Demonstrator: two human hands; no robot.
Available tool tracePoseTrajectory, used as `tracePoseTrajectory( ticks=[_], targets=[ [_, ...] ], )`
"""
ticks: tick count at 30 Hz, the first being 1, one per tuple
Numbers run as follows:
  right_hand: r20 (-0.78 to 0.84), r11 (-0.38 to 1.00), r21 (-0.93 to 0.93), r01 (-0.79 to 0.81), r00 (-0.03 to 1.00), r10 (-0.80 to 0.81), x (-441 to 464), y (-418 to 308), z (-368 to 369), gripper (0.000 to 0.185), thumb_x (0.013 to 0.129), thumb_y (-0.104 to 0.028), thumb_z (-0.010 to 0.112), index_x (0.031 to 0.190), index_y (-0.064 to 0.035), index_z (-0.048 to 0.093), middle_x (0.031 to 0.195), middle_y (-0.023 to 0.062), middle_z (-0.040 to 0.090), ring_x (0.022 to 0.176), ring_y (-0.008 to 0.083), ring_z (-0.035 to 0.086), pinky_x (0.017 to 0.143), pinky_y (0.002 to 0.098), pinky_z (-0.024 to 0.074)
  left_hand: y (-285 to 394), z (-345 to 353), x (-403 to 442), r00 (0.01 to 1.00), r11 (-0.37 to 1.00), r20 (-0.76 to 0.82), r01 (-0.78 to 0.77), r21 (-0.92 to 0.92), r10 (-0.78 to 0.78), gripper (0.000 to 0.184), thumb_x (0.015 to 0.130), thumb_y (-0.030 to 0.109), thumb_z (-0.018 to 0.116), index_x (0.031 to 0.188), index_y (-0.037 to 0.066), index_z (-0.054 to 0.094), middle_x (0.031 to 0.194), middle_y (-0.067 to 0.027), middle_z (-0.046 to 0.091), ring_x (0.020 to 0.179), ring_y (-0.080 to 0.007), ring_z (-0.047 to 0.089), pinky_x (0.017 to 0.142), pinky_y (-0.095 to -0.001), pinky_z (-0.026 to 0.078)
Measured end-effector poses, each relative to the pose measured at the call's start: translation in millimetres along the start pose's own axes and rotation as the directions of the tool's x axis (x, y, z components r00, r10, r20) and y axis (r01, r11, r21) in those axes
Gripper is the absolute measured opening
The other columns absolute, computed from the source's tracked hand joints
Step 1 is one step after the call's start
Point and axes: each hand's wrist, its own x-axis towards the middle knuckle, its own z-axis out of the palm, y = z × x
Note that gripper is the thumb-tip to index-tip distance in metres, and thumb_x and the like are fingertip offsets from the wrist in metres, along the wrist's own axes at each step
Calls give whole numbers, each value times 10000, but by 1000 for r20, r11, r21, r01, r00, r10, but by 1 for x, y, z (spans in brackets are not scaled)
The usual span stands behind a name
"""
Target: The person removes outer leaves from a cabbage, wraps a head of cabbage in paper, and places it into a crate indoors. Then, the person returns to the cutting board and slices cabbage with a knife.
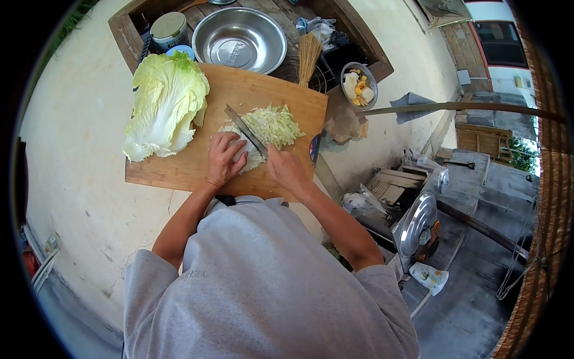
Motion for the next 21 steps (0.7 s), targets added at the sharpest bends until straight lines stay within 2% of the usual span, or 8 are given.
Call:
tracePoseTrajectory(
  ticks=[3,6,9,12,15,18,21],
  targets=[
    [11,1000,13,1,1000,-1,-10,-3,-11,239,895,-77,577,1104,15,507,706,245,619,674,452,627,585,549,466,1,-7,0,999,999,50,-19,39,18,304,744,115,716,1042,65,679,1080,-96,627,1013,-291,581,872,-429,444],
    [90,1000,-3,14,996,-13,-18,-8,-23,293,875,-49,574,1148,13,486,761,274,623,742,479,623,610,543,477,1,-5,1,994,998,106,-24,66,17,320,761,95,686,1077,50,663,1095,-94,625,1013,-281,581,859,-415,442],
    [138,999,-33,-30,990,35,-20,-11,-25,292,861,-39,578,1132,12,481,737,261,616,735,468,628,610,542,474,1,-5,5,988,991,148,-59,117,42,318,764,78,671,1079,40,655,1106,-94,624,1018,-282,582,848,-407,448],
    [143,996,-62,56,989,-47,-22,-12,-28,213,848,-49,592,1010,21,472,667,218,614,645,434,629,562,524,476,-3,-4,5,985,987,161,-78,139,55,310,762,74,667,1071,40,653,1110,-95,623,1021,-284,584,849,-401,454],
    [161,996,-92,-10,987,24,-10,-10,-4,210,841,-45,597,993,17,465,680,221,623,653,433,634,565,522,483,-4,-1,2,985,987,167,-67,145,42,307,760,73,669,1064,43,654,1110,-97,623,1024,-286,585,858,-403,458],
    [-28,999,-43,26,999,-28,9,5,36,231,845,-53,604,1028,23,485,688,220,626,660,432,638,568,522,488,-6,0,3,985,987,168,-62,147,37,298,769,73,670,1065,43,649,1114,-102,620,1036,-293,581,878,-407,457],
    [-50,998,57,0,999,3,4,15,32,258,848,-63,612,1062,27,500,701,219,626,662,431,639,566,521,491,-6,3,-4,983,988,181,-61,144,34,289,789,74,671,1075,45,639,1123,-108,611,1057,-307,568,898,-413,453]
  ],
)
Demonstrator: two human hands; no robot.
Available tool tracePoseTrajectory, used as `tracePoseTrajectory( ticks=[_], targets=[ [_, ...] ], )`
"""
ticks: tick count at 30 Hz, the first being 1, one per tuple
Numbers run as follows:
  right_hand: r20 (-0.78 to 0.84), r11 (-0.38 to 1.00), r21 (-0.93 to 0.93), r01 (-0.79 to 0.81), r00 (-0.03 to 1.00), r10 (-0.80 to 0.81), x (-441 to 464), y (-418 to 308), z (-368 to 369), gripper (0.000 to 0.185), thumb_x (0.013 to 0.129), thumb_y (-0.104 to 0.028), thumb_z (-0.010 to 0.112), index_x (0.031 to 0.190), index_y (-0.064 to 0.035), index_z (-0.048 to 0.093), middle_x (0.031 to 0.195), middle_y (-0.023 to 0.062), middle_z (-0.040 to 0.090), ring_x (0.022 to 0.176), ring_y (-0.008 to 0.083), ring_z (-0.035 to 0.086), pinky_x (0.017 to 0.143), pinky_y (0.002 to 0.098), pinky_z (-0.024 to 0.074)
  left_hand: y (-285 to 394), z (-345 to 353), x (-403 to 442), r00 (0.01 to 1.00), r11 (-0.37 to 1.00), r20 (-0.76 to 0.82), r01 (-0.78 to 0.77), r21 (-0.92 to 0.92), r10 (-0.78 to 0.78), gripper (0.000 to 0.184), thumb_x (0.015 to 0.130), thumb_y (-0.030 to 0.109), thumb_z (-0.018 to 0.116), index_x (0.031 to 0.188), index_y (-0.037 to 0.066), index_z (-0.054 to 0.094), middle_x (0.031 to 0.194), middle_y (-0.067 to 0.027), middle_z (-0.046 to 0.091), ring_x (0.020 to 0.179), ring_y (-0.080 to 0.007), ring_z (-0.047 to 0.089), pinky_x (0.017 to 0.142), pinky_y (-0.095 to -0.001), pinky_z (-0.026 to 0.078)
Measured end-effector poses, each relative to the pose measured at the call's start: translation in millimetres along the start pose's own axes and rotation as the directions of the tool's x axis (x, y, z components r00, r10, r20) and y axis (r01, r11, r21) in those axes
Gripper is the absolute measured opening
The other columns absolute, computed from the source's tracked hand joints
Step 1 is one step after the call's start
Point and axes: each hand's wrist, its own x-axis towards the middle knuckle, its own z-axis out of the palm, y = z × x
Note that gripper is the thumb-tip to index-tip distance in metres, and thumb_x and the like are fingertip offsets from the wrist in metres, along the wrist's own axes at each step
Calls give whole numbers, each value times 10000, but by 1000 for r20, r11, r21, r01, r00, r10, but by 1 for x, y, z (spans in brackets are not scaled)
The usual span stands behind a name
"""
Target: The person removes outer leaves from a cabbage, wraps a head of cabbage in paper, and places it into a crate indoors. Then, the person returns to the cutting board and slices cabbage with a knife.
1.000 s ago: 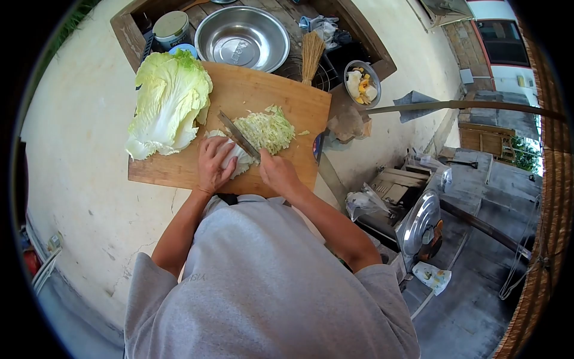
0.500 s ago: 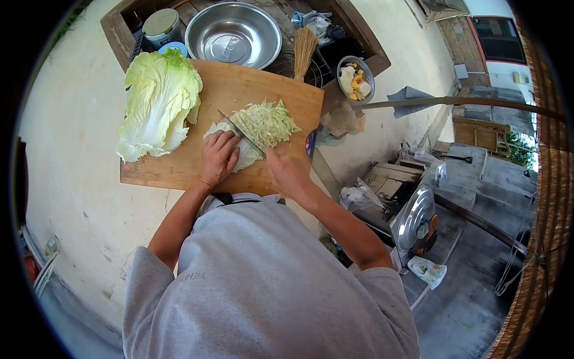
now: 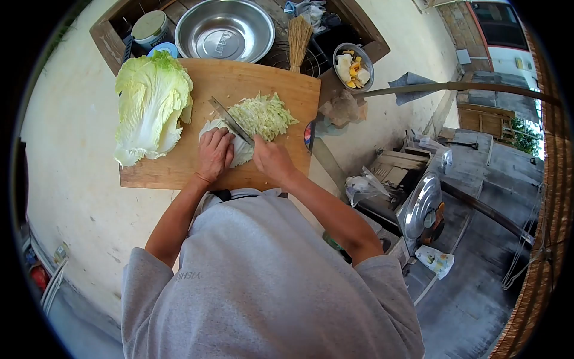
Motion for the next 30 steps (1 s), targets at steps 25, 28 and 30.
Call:
tracePoseTrajectory(
  ticks=[25,28,30],
  targets=[
    [172,985,-142,99,982,-74,-17,-30,-52,233,861,-73,592,1034,24,470,694,250,622,682,461,630,587,538,485,0,-1,-5,996,996,-45,76,-45,-78,316,762,110,688,1065,59,614,1129,-118,592,1050,-316,553,916,-416,443],
    [165,991,-129,42,986,-20,-9,-29,-30,229,858,-69,593,1026,26,469,706,245,626,694,457,634,594,534,489,0,-1,-5,994,994,-28,101,-46,-102,306,762,109,690,1054,61,612,1125,-117,591,1053,-318,552,919,-417,443],
    [104,993,-115,17,995,-5,7,-17,2,231,856,-66,595,1026,26,469,714,243,631,701,456,636,599,531,492,2,-1,-4,994,993,-28,102,-57,-104,302,762,107,690,1049,59,611,1121,-118,590,1053,-319,552,921,-418,443]
  ],
)
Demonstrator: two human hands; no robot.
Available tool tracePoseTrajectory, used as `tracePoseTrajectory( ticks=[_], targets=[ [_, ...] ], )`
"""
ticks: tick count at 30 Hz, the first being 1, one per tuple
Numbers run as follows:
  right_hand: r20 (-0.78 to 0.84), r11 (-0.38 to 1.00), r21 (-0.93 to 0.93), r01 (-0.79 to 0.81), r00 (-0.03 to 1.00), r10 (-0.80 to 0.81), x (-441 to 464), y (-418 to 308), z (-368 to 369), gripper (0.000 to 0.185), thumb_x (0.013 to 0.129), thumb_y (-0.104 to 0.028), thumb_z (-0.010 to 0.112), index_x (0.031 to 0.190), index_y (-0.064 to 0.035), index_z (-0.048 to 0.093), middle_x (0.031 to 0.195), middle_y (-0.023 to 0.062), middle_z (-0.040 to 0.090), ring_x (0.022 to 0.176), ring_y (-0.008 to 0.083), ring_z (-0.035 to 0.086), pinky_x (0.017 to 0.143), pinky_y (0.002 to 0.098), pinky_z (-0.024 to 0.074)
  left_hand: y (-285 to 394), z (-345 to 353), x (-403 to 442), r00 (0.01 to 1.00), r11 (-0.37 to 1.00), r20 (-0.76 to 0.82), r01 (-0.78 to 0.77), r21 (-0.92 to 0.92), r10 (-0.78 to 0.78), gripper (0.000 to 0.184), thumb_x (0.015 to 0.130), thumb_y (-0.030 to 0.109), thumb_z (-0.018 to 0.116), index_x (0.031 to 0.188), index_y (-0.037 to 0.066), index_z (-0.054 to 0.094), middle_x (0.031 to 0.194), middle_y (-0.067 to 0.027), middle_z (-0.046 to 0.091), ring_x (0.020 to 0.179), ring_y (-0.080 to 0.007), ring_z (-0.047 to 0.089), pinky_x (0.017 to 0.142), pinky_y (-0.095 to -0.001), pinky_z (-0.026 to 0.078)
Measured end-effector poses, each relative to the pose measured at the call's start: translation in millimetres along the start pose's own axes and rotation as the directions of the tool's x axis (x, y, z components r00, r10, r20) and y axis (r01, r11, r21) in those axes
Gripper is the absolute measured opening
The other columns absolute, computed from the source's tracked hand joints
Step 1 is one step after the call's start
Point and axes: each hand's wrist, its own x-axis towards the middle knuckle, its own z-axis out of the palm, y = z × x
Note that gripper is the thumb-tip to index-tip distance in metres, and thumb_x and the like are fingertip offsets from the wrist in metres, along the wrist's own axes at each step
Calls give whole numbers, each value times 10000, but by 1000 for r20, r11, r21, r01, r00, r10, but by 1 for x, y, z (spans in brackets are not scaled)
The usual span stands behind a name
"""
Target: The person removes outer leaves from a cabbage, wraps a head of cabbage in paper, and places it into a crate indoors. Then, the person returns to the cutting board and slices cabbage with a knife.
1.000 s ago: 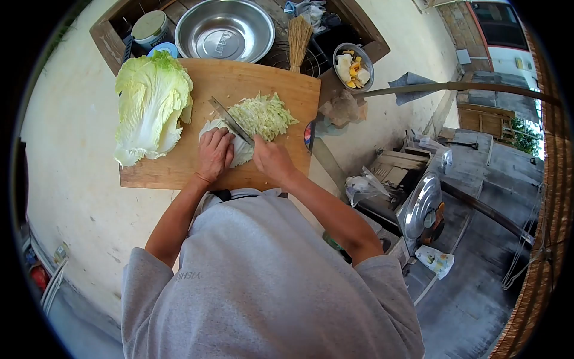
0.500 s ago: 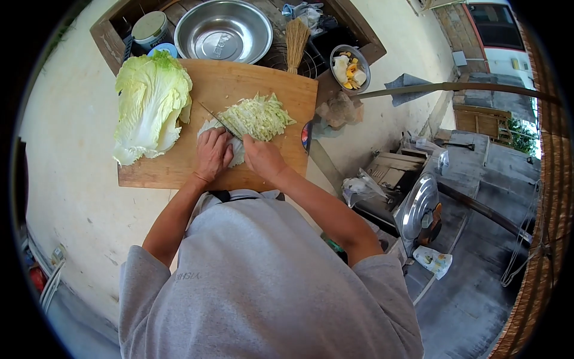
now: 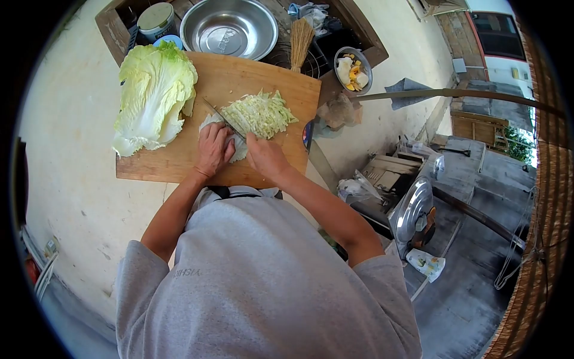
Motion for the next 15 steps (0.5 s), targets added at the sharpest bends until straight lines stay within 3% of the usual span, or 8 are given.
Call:
tracePoseTrajectory(
  ticks=[6,11,15],
  targets=[
    [-86,996,43,79,993,-75,-12,-3,-13,233,855,-58,591,1036,27,474,686,244,616,679,462,629,588,536,484,-4,2,-1,999,1000,-42,-18,10,18,304,762,106,693,1049,52,606,1103,-122,586,1045,-325,554,919,-420,446],
    [61,999,48,12,998,-15,-32,-15,-50,239,864,-63,591,1057,25,482,697,243,624,667,453,632,580,537,480,-4,2,-3,1000,1000,-25,-6,-14,6,302,766,104,695,1046,49,598,1088,-129,584,1031,-331,548,905,-424,452],
    [-11,1000,-10,-23,1000,23,-10,1,10,245,871,-65,588,1072,34,489,703,244,628,660,447,633,568,532,480,-3,3,-3,1000,1000,-10,10,-10,-10,264,782,97,688,1019,55,577,1065,-130,559,1008,-334,529,893,-421,436]
  ],
)
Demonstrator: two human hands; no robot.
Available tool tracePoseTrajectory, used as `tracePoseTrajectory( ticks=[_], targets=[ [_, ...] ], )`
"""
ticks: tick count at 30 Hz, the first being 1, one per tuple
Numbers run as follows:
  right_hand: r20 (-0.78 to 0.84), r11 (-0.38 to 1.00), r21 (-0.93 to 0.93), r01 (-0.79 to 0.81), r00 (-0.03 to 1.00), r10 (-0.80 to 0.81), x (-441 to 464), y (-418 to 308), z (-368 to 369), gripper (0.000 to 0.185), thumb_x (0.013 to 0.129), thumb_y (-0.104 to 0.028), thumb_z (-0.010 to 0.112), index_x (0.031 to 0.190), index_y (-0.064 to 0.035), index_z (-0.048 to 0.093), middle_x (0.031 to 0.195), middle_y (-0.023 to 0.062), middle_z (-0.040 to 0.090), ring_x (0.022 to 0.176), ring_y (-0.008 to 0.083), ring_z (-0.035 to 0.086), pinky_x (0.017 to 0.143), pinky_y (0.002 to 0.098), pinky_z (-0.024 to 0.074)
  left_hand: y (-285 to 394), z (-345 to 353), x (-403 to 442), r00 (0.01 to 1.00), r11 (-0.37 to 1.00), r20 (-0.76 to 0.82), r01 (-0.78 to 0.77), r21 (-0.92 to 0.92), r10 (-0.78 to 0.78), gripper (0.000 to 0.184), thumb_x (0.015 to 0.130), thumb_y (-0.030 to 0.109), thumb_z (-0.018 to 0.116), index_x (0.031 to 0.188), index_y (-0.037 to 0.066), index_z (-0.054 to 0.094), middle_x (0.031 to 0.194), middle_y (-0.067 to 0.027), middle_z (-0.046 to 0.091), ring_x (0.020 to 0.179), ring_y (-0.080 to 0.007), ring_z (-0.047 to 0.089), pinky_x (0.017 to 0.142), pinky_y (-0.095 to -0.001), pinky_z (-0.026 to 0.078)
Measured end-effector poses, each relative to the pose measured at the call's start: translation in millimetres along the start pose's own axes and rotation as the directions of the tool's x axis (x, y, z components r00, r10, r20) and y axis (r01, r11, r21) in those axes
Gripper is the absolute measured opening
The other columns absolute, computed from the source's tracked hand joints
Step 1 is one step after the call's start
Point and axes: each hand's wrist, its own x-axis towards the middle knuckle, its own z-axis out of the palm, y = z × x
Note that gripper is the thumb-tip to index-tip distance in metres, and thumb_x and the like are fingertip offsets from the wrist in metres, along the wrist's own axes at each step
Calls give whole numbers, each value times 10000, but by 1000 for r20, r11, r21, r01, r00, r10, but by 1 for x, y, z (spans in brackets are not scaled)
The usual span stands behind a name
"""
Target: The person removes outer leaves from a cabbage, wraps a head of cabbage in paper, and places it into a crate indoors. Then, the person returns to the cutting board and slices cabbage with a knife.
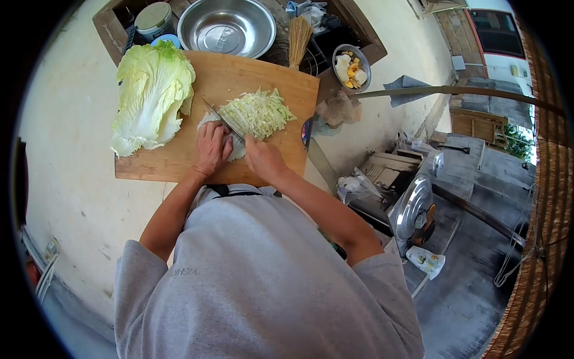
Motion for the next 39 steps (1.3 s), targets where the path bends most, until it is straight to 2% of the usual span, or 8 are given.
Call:
tracePoseTrajectory(
  ticks=[6,12,15,18,20,27,33,39],
  targets=[
    [-77,995,30,99,992,-96,-7,-3,-19,215,874,-64,579,1044,32,489,702,234,630,664,440,635,564,528,483,1,-3,3,998,999,-53,-28,41,31,249,764,65,687,991,51,587,1048,-117,579,989,-318,548,870,-405,459],
    [71,998,45,48,996,-51,-23,-16,-55,258,851,-62,593,1058,34,473,696,228,631,660,434,638,564,524,487,-5,5,-2,998,999,-61,-24,36,27,202,810,42,656,984,43,554,1020,-145,543,950,-345,513,861,-430,425],
    [45,999,-47,8,999,-6,0,-5,-1,261,848,-69,600,1045,32,462,692,228,630,656,438,635,566,529,488,-2,4,-1,999,999,-44,-10,43,12,209,788,35,659,974,41,562,1006,-139,553,936,-337,519,840,-422,433],
    [-79,994,52,97,993,-93,14,-9,2,235,853,-70,595,1021,26,461,684,228,627,657,445,633,574,536,490,-4,3,-2,998,998,-54,-10,61,13,227,755,30,658,968,44,579,1006,-130,572,938,-324,533,832,-410,447],
    [-75,994,65,88,994,-83,7,-7,-7,237,855,-72,595,1029,27,466,687,231,624,657,448,630,576,536,490,-4,5,0,996,998,-86,-17,57,22,226,751,26,650,963,43,572,1006,-134,565,936,-329,529,836,-417,446],
    [122,998,60,-20,992,12,-30,-20,-61,259,864,-81,596,1064,34,479,679,248,612,653,454,622,573,537,486,-8,7,-3,998,998,-57,3,59,0,242,725,20,633,951,35,550,1003,-155,547,941,-350,522,844,-430,445],
    [-58,998,47,41,998,-39,5,-12,6,265,860,-71,597,1077,32,485,680,247,617,657,454,625,579,542,487,-7,3,-3,999,998,-32,23,66,-21,246,715,28,629,944,36,540,1009,-159,544,938,-355,517,842,-443,443],
    [-55,993,113,20,998,-14,-17,-24,-39,206,868,-72,593,1025,11,486,681,245,616,658,460,622,579,553,477,-8,8,-9,997,999,-72,23,44,-20,247,714,32,627,940,40,529,994,-165,527,934,-361,503,839,-447,439]
  ],
)
